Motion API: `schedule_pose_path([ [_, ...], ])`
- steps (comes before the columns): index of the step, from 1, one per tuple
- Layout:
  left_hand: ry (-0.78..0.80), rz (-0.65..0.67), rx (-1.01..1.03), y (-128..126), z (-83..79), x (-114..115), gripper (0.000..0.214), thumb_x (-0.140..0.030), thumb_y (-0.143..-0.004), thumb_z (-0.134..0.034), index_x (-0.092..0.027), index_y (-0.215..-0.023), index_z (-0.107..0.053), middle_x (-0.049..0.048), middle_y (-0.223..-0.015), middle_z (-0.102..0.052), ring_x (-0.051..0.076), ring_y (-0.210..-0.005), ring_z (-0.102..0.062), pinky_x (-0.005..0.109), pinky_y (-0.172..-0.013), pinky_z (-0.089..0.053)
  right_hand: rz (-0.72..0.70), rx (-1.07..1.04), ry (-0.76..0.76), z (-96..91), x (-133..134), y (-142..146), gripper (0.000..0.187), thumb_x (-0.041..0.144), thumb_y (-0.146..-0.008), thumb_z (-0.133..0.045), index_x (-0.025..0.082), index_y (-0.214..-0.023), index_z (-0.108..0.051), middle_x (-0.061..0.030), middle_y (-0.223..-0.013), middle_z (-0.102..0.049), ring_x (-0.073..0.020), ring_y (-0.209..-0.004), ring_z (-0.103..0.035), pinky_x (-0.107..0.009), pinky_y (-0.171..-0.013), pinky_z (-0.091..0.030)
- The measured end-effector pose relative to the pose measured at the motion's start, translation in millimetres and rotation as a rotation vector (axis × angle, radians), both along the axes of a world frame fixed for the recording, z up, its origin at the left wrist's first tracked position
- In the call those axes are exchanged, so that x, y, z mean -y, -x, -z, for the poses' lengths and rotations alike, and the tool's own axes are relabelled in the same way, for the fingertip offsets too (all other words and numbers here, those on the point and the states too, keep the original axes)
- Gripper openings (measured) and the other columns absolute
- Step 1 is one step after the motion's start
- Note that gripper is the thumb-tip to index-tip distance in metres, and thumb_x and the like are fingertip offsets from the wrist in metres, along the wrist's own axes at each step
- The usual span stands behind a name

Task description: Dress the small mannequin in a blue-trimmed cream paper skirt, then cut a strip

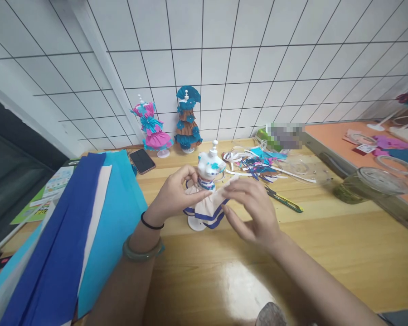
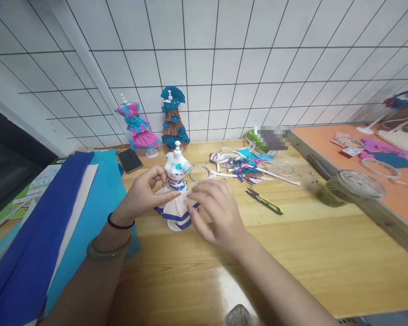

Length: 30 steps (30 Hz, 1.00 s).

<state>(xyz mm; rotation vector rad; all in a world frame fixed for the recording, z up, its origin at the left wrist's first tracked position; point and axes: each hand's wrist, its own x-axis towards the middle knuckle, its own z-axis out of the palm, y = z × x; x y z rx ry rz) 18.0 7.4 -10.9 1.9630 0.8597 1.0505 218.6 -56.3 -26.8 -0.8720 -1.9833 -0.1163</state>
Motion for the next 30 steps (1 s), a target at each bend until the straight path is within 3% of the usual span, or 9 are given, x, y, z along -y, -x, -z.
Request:
schedule_pose_path([
  [3,0.011,0.059,0.012,-0.8,-2.1,2.3,0.032,-0.028,-0.072,-0.071,-0.020,-0.079,-0.041,0.0002,-0.089,-0.056,0.013,-0.089,-0.056,0.025,-0.080,-0.045,0.017,0.007,0.209,-13.0,-12.2,-3.8,0.029,0.027,-0.079,-0.065,0.021,-0.104,-0.053,-0.0107,-0.109,-0.061,-0.0277,-0.115,-0.048,-0.046,-0.095,-0.040],
  [7,0.052,0.065,-0.005,-0.7,-2.0,4.8,0.035,-0.030,-0.073,-0.071,-0.020,-0.092,-0.045,0.0025,-0.100,-0.060,0.016,-0.097,-0.059,0.029,-0.086,-0.046,-0.009,0.006,0.490,-17.1,-20.4,-2.6,0.020,0.036,-0.080,-0.064,0.021,-0.089,-0.055,-0.0062,-0.093,-0.062,-0.0218,-0.094,-0.058,-0.036,-0.081,-0.046],
  [11,0.081,0.052,-0.020,-0.4,-2.1,5.5,0.058,-0.031,-0.073,-0.071,-0.024,-0.121,-0.039,0.0053,-0.111,-0.064,0.021,-0.108,-0.059,0.034,-0.093,-0.045,0.013,-0.032,0.601,-15.3,-20.3,1.1,0.019,0.037,-0.081,-0.063,0.020,-0.081,-0.052,-0.0026,-0.081,-0.062,-0.0182,-0.079,-0.059,-0.030,-0.068,-0.045],
  [15,-0.084,0.037,-0.114,-0.7,-5.3,3.4,0.046,-0.033,-0.077,-0.067,-0.023,-0.119,-0.050,0.0078,-0.120,-0.058,0.023,-0.113,-0.054,0.036,-0.097,-0.042,0.054,-0.038,0.562,-13.3,-18.2,4.8,0.019,0.035,-0.081,-0.062,0.020,-0.079,-0.051,-0.0018,-0.077,-0.061,-0.0173,-0.074,-0.057,-0.029,-0.065,-0.043],
  [18,-0.181,-0.029,-0.175,-0.7,-6.0,1.9,0.039,-0.033,-0.077,-0.067,-0.021,-0.112,-0.055,0.0081,-0.112,-0.058,0.024,-0.111,-0.052,0.038,-0.095,-0.041,0.118,-0.030,0.496,-11.8,-14.6,8.6,0.017,0.033,-0.081,-0.061,0.020,-0.079,-0.050,-0.0018,-0.075,-0.060,-0.0179,-0.073,-0.055,-0.030,-0.067,-0.041],
  [26,-0.146,-0.010,-0.185,-1.0,-7.0,4.9,0.039,-0.033,-0.082,-0.061,-0.021,-0.118,-0.052,0.0063,-0.102,-0.057,0.020,-0.098,-0.054,0.033,-0.088,-0.043,0.283,0.068,0.287,-9.2,-8.0,21.5,0.018,0.032,-0.084,-0.054,0.020,-0.072,-0.048,-0.0006,-0.062,-0.057,-0.0173,-0.063,-0.053,-0.036,-0.077,-0.039],
  [30,-0.119,-0.040,-0.180,-2.0,-6.8,4.9,0.052,-0.038,-0.074,-0.069,-0.022,-0.120,-0.051,0.0064,-0.108,-0.058,0.022,-0.103,-0.054,0.033,-0.089,-0.044,0.336,0.106,0.164,-4.4,-7.7,24.2,0.017,0.027,-0.083,-0.055,0.020,-0.069,-0.047,0.0003,-0.059,-0.056,-0.0158,-0.059,-0.052,-0.038,-0.081,-0.037],
])
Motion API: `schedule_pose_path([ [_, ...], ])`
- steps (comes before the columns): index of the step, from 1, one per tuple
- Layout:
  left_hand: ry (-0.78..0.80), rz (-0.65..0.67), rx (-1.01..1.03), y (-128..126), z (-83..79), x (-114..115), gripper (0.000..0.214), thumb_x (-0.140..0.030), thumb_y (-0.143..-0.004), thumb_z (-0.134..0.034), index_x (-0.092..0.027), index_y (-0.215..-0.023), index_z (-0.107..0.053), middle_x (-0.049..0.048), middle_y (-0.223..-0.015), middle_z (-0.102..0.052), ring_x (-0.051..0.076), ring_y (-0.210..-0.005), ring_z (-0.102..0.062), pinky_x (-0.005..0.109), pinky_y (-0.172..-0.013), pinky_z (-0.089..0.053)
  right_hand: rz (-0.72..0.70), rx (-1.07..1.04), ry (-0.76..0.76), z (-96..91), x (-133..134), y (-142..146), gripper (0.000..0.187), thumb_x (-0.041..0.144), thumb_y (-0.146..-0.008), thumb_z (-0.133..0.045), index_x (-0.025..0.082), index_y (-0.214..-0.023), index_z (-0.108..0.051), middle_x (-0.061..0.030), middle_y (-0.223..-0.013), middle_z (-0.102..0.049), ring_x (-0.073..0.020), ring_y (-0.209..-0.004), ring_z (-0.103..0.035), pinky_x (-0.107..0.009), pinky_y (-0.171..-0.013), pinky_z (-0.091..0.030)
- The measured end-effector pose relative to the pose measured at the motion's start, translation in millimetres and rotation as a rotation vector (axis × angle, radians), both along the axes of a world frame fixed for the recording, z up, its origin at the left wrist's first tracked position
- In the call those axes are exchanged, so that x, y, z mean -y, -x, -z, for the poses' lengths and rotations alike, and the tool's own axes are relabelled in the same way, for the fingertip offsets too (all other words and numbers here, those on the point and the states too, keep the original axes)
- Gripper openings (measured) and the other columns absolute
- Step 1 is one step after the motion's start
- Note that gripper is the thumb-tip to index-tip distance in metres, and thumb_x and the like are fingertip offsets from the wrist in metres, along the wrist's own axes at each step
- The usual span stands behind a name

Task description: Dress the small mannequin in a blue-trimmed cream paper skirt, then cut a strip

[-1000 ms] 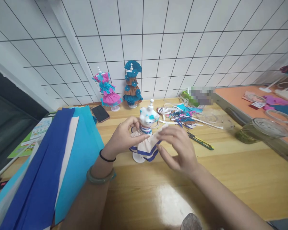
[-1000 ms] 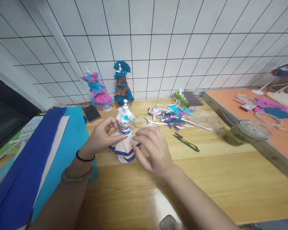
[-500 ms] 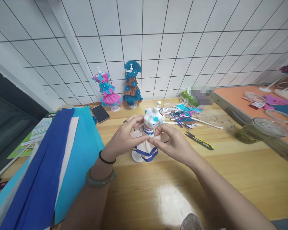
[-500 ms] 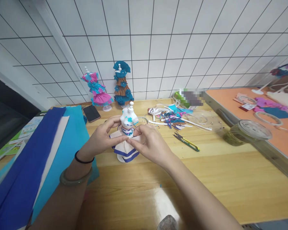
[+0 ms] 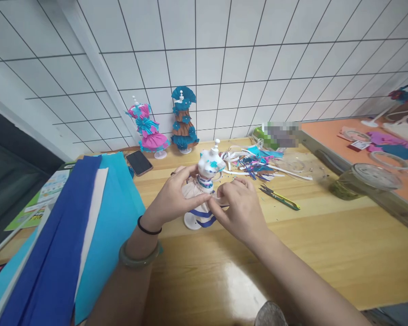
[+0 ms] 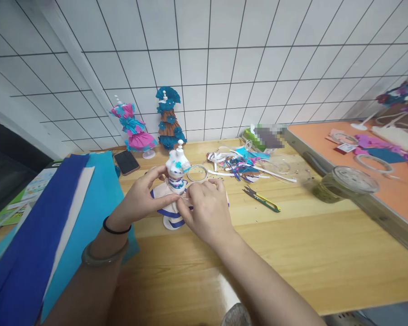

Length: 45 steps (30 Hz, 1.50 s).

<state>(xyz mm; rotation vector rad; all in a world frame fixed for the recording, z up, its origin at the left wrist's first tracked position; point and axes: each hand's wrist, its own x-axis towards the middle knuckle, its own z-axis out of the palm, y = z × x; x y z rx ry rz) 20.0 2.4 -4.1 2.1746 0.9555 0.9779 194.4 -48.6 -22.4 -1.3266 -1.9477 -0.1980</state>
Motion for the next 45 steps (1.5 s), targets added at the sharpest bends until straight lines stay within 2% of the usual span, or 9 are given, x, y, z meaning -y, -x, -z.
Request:
schedule_pose_path([
  [7,0.116,0.015,0.069,4.5,9.5,-5.3,0.059,-0.036,-0.070,-0.073,-0.022,-0.123,-0.051,0.0075,-0.115,-0.059,0.023,-0.108,-0.054,0.037,-0.095,-0.044,-0.098,-0.026,0.095,-0.8,6.3,-3.0,0.014,0.027,-0.085,-0.058,0.019,-0.076,-0.051,-0.0007,-0.070,-0.064,-0.0165,-0.067,-0.057,-0.038,-0.086,-0.034],
  [12,0.226,0.090,0.169,14.1,12.8,-11.6,0.061,-0.032,-0.066,-0.077,-0.020,-0.121,-0.055,0.0098,-0.121,-0.060,0.028,-0.115,-0.054,0.042,-0.101,-0.043,-0.166,-0.033,0.160,-5.5,14.9,-3.3,0.013,0.028,-0.087,-0.056,0.018,-0.079,-0.057,-0.0031,-0.073,-0.067,-0.0174,-0.070,-0.057,-0.036,-0.080,-0.035],
  [16,0.256,0.115,0.173,17.8,13.2,-14.7,0.059,-0.029,-0.064,-0.079,-0.019,-0.119,-0.059,0.0105,-0.125,-0.059,0.030,-0.120,-0.050,0.045,-0.104,-0.040,-0.228,-0.095,0.177,-6.5,16.9,-3.7,0.014,0.023,-0.089,-0.053,0.018,-0.080,-0.061,-0.0023,-0.071,-0.067,-0.0162,-0.069,-0.057,-0.033,-0.075,-0.037],
  [23,0.248,0.131,0.200,15.2,12.9,-12.9,0.065,-0.027,-0.068,-0.076,-0.021,-0.128,-0.052,0.0087,-0.124,-0.060,0.027,-0.118,-0.053,0.042,-0.104,-0.042,-0.323,-0.186,0.174,-7.5,15.5,-3.9,0.014,0.020,-0.090,-0.051,0.019,-0.086,-0.065,-0.0031,-0.075,-0.069,-0.0154,-0.072,-0.061,-0.031,-0.071,-0.041],
  [27,0.196,0.106,0.130,15.2,10.6,-10.3,0.063,-0.030,-0.069,-0.075,-0.021,-0.128,-0.053,0.0093,-0.127,-0.058,0.029,-0.119,-0.052,0.043,-0.104,-0.042,-0.340,-0.170,0.167,-7.7,13.7,-5.4,0.012,0.019,-0.090,-0.052,0.019,-0.089,-0.064,-0.0043,-0.080,-0.071,-0.0157,-0.073,-0.063,-0.031,-0.071,-0.044],
  [33,0.124,0.092,0.054,16.1,6.1,-7.0,0.062,-0.032,-0.071,-0.073,-0.023,-0.128,-0.052,0.0074,-0.128,-0.058,0.026,-0.119,-0.053,0.040,-0.103,-0.043,-0.353,-0.223,0.244,-10.1,15.8,-8.3,0.011,0.024,-0.089,-0.054,0.019,-0.095,-0.062,-0.0065,-0.088,-0.071,-0.0180,-0.081,-0.065,-0.033,-0.075,-0.048],
  [36,0.118,0.093,0.044,15.6,4.7,-6.1,0.061,-0.032,-0.072,-0.072,-0.023,-0.128,-0.052,0.0072,-0.127,-0.059,0.026,-0.118,-0.054,0.039,-0.103,-0.043,-0.385,-0.218,0.270,-11.8,15.2,-9.2,0.010,0.020,-0.089,-0.052,0.018,-0.093,-0.062,-0.0055,-0.088,-0.071,-0.0174,-0.082,-0.064,-0.032,-0.075,-0.049],
  [41,0.107,0.085,0.046,14.3,5.2,-6.3,0.060,-0.032,-0.072,-0.072,-0.022,-0.127,-0.052,0.0071,-0.129,-0.057,0.026,-0.120,-0.052,0.039,-0.104,-0.042,-0.404,-0.198,0.207,-7.9,7.9,-9.7,0.011,0.017,-0.090,-0.051,0.019,-0.093,-0.062,-0.0053,-0.087,-0.070,-0.0168,-0.081,-0.064,-0.031,-0.074,-0.049],
  [45,0.121,0.101,0.064,13.7,6.6,-6.3,0.061,-0.032,-0.072,-0.072,-0.022,-0.128,-0.051,0.0072,-0.130,-0.056,0.025,-0.121,-0.051,0.037,-0.104,-0.041,-0.360,-0.232,0.153,-2.1,3.4,-9.2,0.005,0.018,-0.087,-0.056,0.019,-0.088,-0.061,-0.0048,-0.082,-0.069,-0.0162,-0.078,-0.063,-0.030,-0.072,-0.048],
])
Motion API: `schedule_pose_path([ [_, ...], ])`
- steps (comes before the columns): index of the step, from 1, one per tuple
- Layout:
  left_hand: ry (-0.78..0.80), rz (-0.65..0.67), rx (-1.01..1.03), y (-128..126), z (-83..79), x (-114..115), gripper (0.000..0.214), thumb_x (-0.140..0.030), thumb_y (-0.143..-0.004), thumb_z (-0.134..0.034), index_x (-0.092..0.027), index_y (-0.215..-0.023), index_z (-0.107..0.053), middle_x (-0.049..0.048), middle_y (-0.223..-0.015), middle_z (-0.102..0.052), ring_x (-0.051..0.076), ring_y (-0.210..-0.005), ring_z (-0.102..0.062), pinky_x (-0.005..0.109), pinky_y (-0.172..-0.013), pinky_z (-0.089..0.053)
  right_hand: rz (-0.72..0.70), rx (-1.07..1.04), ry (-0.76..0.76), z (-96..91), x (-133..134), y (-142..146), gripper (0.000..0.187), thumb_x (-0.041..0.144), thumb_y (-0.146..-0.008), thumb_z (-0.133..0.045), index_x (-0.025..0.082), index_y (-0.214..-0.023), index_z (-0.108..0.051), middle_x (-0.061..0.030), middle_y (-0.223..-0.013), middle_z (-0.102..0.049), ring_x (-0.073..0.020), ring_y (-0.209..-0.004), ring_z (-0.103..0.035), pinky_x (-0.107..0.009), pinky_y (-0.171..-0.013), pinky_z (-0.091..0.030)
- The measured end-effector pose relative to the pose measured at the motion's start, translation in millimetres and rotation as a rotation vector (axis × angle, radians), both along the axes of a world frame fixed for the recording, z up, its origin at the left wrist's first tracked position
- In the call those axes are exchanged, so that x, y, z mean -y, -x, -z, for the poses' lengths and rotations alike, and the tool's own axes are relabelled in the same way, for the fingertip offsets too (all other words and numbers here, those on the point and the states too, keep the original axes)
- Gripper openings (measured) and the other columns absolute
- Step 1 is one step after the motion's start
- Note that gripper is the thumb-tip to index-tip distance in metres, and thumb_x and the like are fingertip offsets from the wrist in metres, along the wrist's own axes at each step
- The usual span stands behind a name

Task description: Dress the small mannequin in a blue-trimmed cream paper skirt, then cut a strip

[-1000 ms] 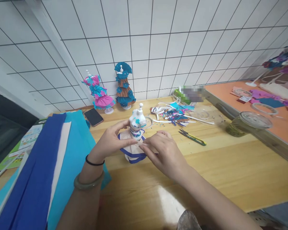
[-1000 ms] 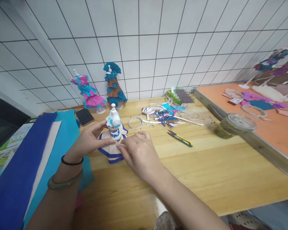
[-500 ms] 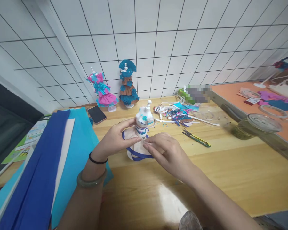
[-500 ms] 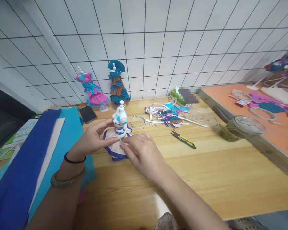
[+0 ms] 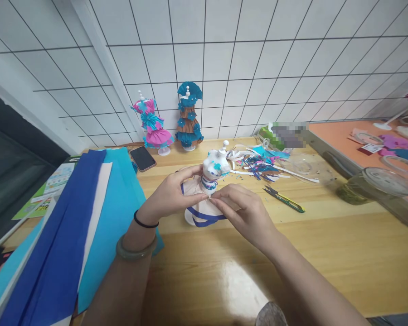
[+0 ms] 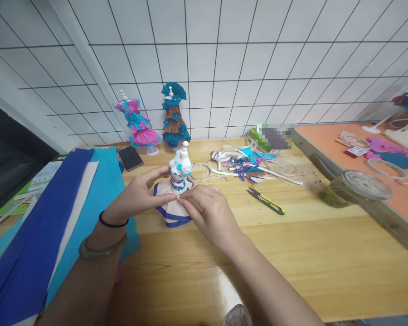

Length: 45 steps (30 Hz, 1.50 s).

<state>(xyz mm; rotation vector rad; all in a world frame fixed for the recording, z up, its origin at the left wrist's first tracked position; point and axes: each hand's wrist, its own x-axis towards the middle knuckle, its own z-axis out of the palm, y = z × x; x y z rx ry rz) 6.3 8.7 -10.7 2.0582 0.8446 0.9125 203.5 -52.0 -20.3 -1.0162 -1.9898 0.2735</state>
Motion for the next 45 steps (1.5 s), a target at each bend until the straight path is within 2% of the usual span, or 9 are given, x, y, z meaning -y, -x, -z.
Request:
schedule_pose_path([
  [4,-0.001,-0.002,-0.005,-0.2,-0.4,0.2,0.062,-0.034,-0.071,-0.072,-0.021,-0.128,-0.050,0.0077,-0.129,-0.056,0.025,-0.121,-0.051,0.037,-0.104,-0.041,0.046,-0.016,-0.027,3.8,-2.6,1.3,0.001,0.018,-0.085,-0.060,0.019,-0.084,-0.060,-0.0042,-0.079,-0.068,-0.0163,-0.076,-0.063,-0.029,-0.070,-0.048],
  [18,-0.024,0.013,-0.034,-1.1,-4.4,0.0,0.059,-0.034,-0.073,-0.070,-0.019,-0.127,-0.052,0.0081,-0.127,-0.058,0.025,-0.119,-0.052,0.037,-0.102,-0.041,0.074,-0.061,-0.066,11.4,-8.1,3.5,0.002,0.021,-0.085,-0.060,0.021,-0.084,-0.058,-0.0031,-0.076,-0.068,-0.0165,-0.072,-0.063,-0.029,-0.066,-0.047],
  [26,-0.048,0.016,-0.032,0.7,-4.0,0.5,0.057,-0.033,-0.075,-0.068,-0.020,-0.127,-0.052,0.0086,-0.127,-0.058,0.026,-0.118,-0.053,0.039,-0.102,-0.041,0.154,-0.136,0.098,14.6,-6.1,4.1,0.012,0.028,-0.084,-0.060,0.022,-0.085,-0.051,-0.0030,-0.078,-0.065,-0.0167,-0.070,-0.063,-0.028,-0.060,-0.048],
  [30,-0.050,0.018,-0.011,-1.4,-4.5,2.1,0.054,-0.033,-0.077,-0.066,-0.019,-0.127,-0.051,0.0088,-0.127,-0.058,0.025,-0.119,-0.053,0.037,-0.101,-0.042,0.153,-0.162,0.132,14.6,-6.1,4.3,0.013,0.029,-0.083,-0.061,0.023,-0.085,-0.049,-0.0023,-0.078,-0.064,-0.0162,-0.070,-0.063,-0.026,-0.059,-0.047],
  [37,-0.001,-0.065,0.005,-9.8,-6.3,4.9,0.058,-0.040,-0.070,-0.072,-0.019,-0.121,-0.053,0.0077,-0.121,-0.061,0.025,-0.112,-0.056,0.036,-0.096,-0.046,0.117,-0.225,0.197,11.9,-7.9,4.8,0.011,0.025,-0.083,-0.060,0.022,-0.085,-0.049,-0.0013,-0.078,-0.061,-0.0143,-0.070,-0.060,-0.025,-0.063,-0.046],
  [45,0.096,0.003,0.108,-9.0,-3.9,0.5,0.053,-0.035,-0.073,-0.071,-0.018,-0.119,-0.054,0.0084,-0.120,-0.061,0.024,-0.113,-0.056,0.036,-0.098,-0.044,0.105,-0.221,0.283,9.7,-11.0,3.3,0.013,0.029,-0.083,-0.061,0.022,-0.086,-0.051,-0.0011,-0.079,-0.060,-0.0139,-0.070,-0.058,-0.024,-0.060,-0.044],
])
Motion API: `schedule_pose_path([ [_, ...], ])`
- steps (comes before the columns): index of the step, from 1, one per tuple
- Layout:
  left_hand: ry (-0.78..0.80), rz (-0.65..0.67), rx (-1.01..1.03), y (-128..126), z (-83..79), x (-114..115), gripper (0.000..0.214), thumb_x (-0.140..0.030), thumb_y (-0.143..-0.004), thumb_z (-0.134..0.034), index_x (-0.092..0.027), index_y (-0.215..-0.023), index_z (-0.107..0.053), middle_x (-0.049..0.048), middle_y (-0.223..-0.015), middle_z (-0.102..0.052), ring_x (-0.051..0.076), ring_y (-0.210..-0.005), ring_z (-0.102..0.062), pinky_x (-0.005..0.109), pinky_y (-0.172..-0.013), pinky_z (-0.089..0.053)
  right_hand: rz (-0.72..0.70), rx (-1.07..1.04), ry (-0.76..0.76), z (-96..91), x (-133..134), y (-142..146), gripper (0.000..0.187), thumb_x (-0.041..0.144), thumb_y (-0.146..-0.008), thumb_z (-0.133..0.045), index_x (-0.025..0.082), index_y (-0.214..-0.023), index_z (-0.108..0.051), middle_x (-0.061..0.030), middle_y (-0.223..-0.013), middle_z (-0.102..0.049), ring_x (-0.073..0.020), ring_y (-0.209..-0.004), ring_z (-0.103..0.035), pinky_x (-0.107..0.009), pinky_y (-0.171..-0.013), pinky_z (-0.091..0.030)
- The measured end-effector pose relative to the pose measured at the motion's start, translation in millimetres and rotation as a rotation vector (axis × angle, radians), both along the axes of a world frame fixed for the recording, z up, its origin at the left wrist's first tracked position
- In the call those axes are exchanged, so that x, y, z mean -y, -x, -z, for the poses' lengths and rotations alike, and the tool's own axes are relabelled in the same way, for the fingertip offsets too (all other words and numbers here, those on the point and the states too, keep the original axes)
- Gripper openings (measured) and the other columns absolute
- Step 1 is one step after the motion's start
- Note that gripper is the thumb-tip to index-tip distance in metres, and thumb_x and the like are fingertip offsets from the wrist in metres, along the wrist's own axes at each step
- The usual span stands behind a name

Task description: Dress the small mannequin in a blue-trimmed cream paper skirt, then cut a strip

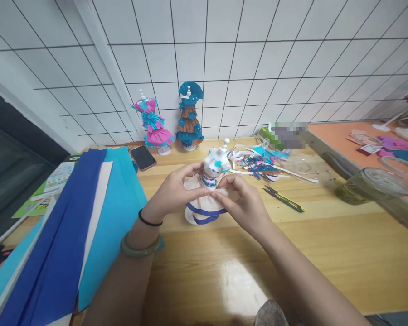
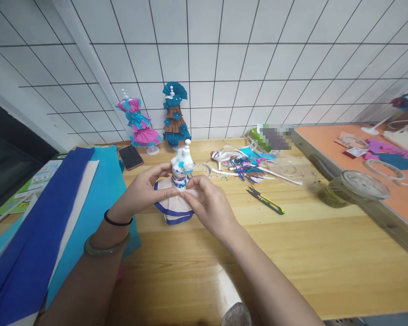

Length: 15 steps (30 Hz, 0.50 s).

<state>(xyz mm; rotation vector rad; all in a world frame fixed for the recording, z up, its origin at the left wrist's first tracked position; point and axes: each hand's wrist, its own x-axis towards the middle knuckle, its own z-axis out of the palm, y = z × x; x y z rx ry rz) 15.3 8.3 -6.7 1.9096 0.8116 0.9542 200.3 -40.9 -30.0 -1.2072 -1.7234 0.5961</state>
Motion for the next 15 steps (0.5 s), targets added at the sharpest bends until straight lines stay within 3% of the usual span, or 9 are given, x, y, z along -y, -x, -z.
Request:
schedule_pose_path([
  [8,-0.080,-0.093,-0.039,-2.0,3.1,1.1,0.053,-0.031,-0.073,-0.070,-0.019,-0.121,-0.052,0.0071,-0.121,-0.060,0.022,-0.114,-0.055,0.035,-0.099,-0.044,-0.091,0.108,0.012,-13.0,4.1,-4.8,0.013,0.025,-0.087,-0.055,0.021,-0.099,-0.051,-0.0051,-0.093,-0.062,-0.0165,-0.084,-0.061,-0.027,-0.071,-0.049],
  [12,-0.119,-0.113,-0.045,-4.5,4.1,2.3,0.052,-0.031,-0.073,-0.069,-0.019,-0.121,-0.052,0.0074,-0.121,-0.061,0.023,-0.115,-0.055,0.036,-0.099,-0.044,-0.005,0.275,-0.135,-16.7,10.3,-6.4,0.016,0.028,-0.086,-0.056,0.020,-0.099,-0.050,-0.0077,-0.093,-0.064,-0.0204,-0.086,-0.062,-0.032,-0.072,-0.049],
  [15,-0.105,-0.132,-0.038,-3.9,5.6,1.4,0.066,-0.032,-0.072,-0.070,-0.020,-0.130,-0.043,0.0081,-0.120,-0.062,0.024,-0.113,-0.057,0.038,-0.099,-0.044,0.066,0.358,-0.265,-17.5,14.6,-8.4,0.021,0.031,-0.086,-0.057,0.020,-0.103,-0.049,-0.0105,-0.097,-0.063,-0.0243,-0.092,-0.061,-0.038,-0.076,-0.049],
])
